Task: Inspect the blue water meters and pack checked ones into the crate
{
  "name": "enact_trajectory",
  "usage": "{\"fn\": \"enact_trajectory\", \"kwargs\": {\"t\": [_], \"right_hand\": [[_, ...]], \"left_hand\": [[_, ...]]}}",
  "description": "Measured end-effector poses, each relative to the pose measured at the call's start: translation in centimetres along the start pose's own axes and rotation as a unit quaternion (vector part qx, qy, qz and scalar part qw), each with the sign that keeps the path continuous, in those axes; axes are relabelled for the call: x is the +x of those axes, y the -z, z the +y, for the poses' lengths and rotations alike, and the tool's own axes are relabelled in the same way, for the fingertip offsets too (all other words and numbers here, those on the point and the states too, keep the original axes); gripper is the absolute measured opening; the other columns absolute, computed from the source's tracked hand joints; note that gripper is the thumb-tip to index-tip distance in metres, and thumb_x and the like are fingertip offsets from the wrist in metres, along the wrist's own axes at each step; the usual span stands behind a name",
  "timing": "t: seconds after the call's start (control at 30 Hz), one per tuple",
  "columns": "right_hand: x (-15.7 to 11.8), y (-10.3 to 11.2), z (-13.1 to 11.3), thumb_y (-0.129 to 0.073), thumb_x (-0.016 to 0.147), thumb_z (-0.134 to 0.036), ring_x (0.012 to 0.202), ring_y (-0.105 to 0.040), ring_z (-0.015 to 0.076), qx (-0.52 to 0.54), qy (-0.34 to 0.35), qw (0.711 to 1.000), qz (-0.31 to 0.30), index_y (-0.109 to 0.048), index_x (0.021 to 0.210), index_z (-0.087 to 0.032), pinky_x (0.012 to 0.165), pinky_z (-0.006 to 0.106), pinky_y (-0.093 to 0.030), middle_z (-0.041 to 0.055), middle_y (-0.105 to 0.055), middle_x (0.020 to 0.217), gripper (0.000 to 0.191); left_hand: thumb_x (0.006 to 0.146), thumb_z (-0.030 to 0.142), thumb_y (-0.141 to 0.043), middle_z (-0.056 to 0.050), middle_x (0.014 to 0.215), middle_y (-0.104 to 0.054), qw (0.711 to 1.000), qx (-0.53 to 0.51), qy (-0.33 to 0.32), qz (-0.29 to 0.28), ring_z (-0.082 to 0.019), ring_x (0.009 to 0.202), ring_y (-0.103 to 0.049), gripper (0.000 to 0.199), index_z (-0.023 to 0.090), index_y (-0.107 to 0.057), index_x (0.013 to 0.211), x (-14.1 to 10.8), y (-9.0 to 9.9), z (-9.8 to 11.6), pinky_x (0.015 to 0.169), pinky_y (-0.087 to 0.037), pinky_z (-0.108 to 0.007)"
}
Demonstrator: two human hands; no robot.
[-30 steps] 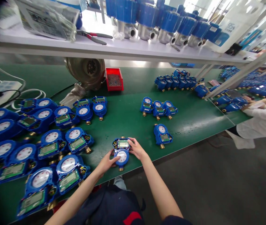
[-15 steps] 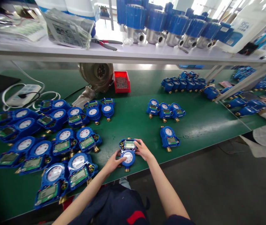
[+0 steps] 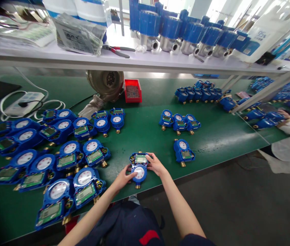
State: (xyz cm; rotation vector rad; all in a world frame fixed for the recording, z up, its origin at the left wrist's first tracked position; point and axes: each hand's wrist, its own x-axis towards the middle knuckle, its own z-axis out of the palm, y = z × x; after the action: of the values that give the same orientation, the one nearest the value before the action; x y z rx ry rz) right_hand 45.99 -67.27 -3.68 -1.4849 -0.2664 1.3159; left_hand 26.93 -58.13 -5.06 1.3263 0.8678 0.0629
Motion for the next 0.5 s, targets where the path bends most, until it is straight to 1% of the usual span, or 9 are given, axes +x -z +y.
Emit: {"fn": "enact_trajectory", "kwargs": {"t": [0.33,0.5], "right_hand": [[0.06,-0.02,-0.07,-0.060,0.077,-0.052,0.062,-0.060,0.0124,0.002,0.000,1.000,-0.005,-0.046,0.113,-0.027,0.056,0.026,-0.047,0.0001,-0.063,0.083,0.046],[0.10,-0.01,0.01,-0.060,0.077,-0.052,0.062,-0.060,0.0126,-0.001,0.003,1.000,-0.003,-0.047,0.112,-0.026,0.056,0.027,-0.047,-0.0001,-0.063,0.082,0.045]], "left_hand": [[0.070,0.054,-0.066,-0.015,0.119,-0.056,1.000,0.005,-0.010,0.001,-0.016,0.071,-0.061,0.082,0.016,-0.035,0.135,0.40,0.01,-0.78,0.051,-0.047,-0.024],[0.069,0.053,-0.067,-0.015,0.120,-0.056,1.000,0.002,-0.003,-0.003,-0.016,0.072,-0.062,0.082,0.017,-0.034,0.135,0.40,0.05,-0.77,0.051,-0.047,-0.023]]}}
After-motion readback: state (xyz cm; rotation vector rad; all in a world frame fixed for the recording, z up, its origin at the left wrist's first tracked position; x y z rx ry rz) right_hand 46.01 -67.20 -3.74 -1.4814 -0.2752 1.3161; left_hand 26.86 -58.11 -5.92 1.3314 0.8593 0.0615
